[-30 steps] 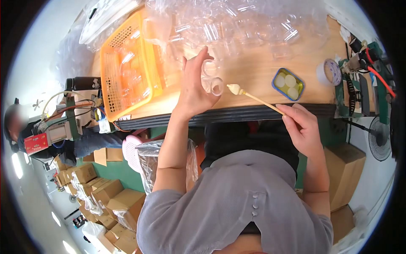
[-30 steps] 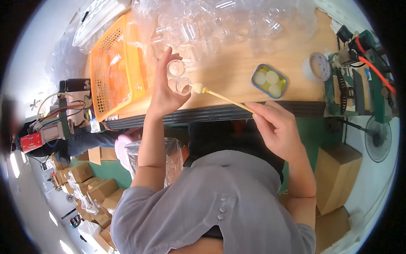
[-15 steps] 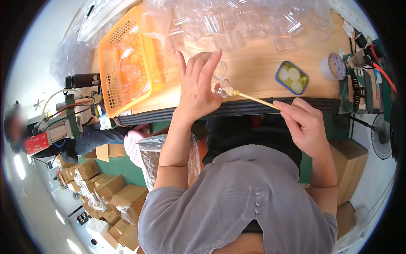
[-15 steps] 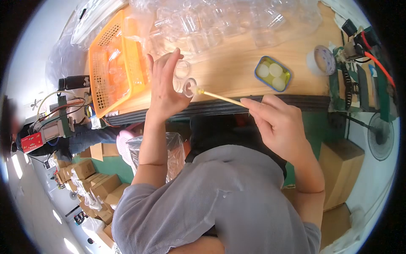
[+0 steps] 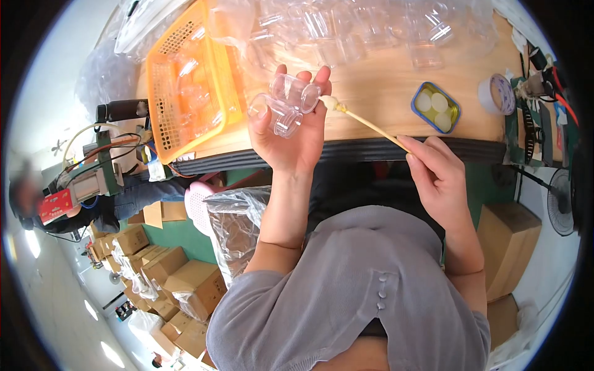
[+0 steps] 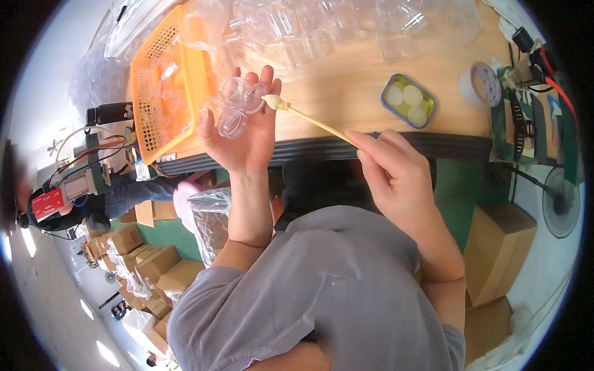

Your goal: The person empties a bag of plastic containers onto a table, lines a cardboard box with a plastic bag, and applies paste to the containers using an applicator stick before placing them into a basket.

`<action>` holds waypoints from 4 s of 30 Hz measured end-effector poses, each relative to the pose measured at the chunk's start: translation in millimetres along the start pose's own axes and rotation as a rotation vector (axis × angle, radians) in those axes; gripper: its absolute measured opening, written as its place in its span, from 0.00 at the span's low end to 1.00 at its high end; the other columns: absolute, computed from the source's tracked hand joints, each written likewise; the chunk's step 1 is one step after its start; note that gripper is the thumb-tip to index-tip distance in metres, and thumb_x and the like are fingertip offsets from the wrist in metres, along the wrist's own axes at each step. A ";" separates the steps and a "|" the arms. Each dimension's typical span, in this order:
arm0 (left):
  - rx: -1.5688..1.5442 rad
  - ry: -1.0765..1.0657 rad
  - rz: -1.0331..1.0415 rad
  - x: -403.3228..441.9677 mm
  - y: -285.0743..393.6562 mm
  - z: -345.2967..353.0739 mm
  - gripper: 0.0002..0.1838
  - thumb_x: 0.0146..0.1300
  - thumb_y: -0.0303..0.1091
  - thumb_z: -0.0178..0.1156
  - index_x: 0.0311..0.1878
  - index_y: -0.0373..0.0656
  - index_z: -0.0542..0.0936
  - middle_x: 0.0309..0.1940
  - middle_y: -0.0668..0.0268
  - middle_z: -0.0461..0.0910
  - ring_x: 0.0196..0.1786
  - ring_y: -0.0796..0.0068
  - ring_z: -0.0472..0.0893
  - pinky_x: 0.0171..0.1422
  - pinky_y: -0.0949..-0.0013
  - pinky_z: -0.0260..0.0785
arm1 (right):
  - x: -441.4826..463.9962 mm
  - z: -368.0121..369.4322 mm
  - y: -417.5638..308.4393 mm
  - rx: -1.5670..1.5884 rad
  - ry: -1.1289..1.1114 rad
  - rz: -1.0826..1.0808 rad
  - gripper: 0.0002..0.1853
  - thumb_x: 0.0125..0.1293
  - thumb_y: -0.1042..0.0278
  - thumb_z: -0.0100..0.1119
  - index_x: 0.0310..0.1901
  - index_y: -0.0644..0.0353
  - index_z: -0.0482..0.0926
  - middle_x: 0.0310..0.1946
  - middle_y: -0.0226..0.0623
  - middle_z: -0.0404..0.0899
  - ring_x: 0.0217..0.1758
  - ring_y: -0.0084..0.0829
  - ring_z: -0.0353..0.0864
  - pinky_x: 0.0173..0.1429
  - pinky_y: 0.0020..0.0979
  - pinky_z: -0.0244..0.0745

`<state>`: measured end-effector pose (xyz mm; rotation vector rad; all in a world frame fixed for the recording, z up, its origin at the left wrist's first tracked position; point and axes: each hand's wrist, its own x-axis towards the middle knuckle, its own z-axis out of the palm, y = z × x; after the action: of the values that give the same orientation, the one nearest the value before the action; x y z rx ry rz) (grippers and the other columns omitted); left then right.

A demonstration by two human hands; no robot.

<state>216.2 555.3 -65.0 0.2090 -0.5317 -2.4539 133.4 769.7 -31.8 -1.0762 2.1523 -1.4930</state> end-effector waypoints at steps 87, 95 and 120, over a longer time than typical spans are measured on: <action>2.128 -0.904 0.391 47.1 -17.5 -15.0 0.35 0.44 0.26 0.64 0.60 0.45 0.66 0.49 0.58 0.72 0.54 0.54 0.71 0.68 0.47 0.54 | -17.8 -32.9 38.4 -0.164 0.119 0.117 0.12 0.61 0.80 0.57 0.46 0.63 0.80 0.25 0.35 0.72 0.25 0.26 0.69 0.30 0.24 0.64; 2.186 -0.907 0.471 34.3 -9.3 -6.4 0.35 0.45 0.26 0.63 0.60 0.46 0.66 0.49 0.59 0.73 0.55 0.56 0.71 0.69 0.45 0.52 | -3.1 -32.0 26.5 -0.213 0.088 0.027 0.11 0.58 0.80 0.58 0.44 0.61 0.81 0.24 0.39 0.71 0.23 0.33 0.70 0.29 0.28 0.66; 2.596 -0.141 0.836 45.4 115.8 -34.6 0.40 0.47 0.40 0.73 0.63 0.40 0.67 0.50 0.54 0.72 0.52 0.53 0.71 0.57 0.55 0.65 | -11.6 -17.8 30.1 0.090 -0.022 0.180 0.10 0.63 0.79 0.55 0.46 0.64 0.80 0.27 0.33 0.74 0.28 0.23 0.69 0.33 0.23 0.64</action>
<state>251.3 432.1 -48.7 0.5262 -2.5589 0.2326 118.0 795.2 -53.4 -0.8412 2.0846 -1.4723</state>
